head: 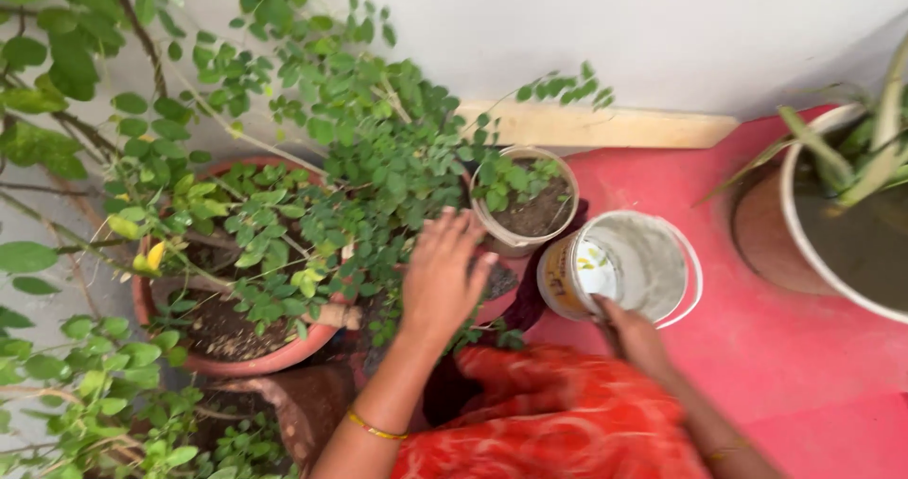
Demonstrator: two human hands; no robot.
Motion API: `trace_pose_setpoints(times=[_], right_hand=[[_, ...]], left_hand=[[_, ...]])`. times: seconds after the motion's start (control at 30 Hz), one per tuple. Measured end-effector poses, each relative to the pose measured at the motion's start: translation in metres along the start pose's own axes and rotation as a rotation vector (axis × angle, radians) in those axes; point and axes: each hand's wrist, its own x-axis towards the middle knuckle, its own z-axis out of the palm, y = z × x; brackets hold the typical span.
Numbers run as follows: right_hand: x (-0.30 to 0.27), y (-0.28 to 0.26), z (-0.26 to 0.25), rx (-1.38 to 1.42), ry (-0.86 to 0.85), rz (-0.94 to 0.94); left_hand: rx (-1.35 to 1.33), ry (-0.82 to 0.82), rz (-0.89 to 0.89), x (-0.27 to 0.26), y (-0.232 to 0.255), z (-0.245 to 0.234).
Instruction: Pruning, weeding, and picking leaves from various potted plants on a balcony.
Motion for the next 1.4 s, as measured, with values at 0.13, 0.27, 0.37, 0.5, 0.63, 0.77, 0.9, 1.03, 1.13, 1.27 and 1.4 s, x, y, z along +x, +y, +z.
trace_pose_setpoints(times=[0.13, 0.27, 0.37, 0.5, 0.63, 0.77, 0.9, 1.03, 1.13, 1.27, 1.4], right_hand=[[0.033, -0.035, -0.053, -0.11, -0.399, -0.005], [0.062, -0.095, -0.072, -0.024, -0.694, -0.377], [0.077, -0.136, -0.048, -0.023, -0.82, -0.619], [0.073, -0.182, 0.012, -0.207, -1.014, -0.582], [0.054, -0.188, 0.099, -0.157, -0.752, -0.873], [0.036, -0.221, 0.141, -0.06, -0.576, -0.782], [0.016, -0.24, 0.153, -0.124, -0.546, -0.696], [0.021, -0.24, 0.168, -0.1, -0.548, -0.679], [0.037, -0.256, 0.165, -0.133, -0.599, -0.658], [0.068, -0.268, 0.161, 0.374, -0.442, -0.543], [0.098, -0.266, 0.153, 0.882, -0.215, -0.104]], left_hand=[[-0.175, -0.059, 0.022, -0.023, -0.003, 0.018], [-0.147, -0.103, 0.002, -0.049, -0.014, 0.032], [-0.012, -0.192, 0.012, -0.073, -0.017, 0.023], [0.048, -0.255, -0.052, -0.105, -0.015, -0.035], [0.077, -0.144, -0.13, -0.136, -0.026, -0.106], [0.06, 0.083, -0.243, -0.161, -0.048, -0.135], [0.108, 0.237, -0.297, -0.156, -0.07, -0.152], [0.144, 0.287, -0.396, -0.157, -0.1, -0.163], [0.127, 0.306, -0.49, -0.161, -0.111, -0.166], [0.129, 0.313, -0.501, -0.163, -0.119, -0.158], [0.06, 0.089, -0.797, -0.151, -0.108, -0.185]])
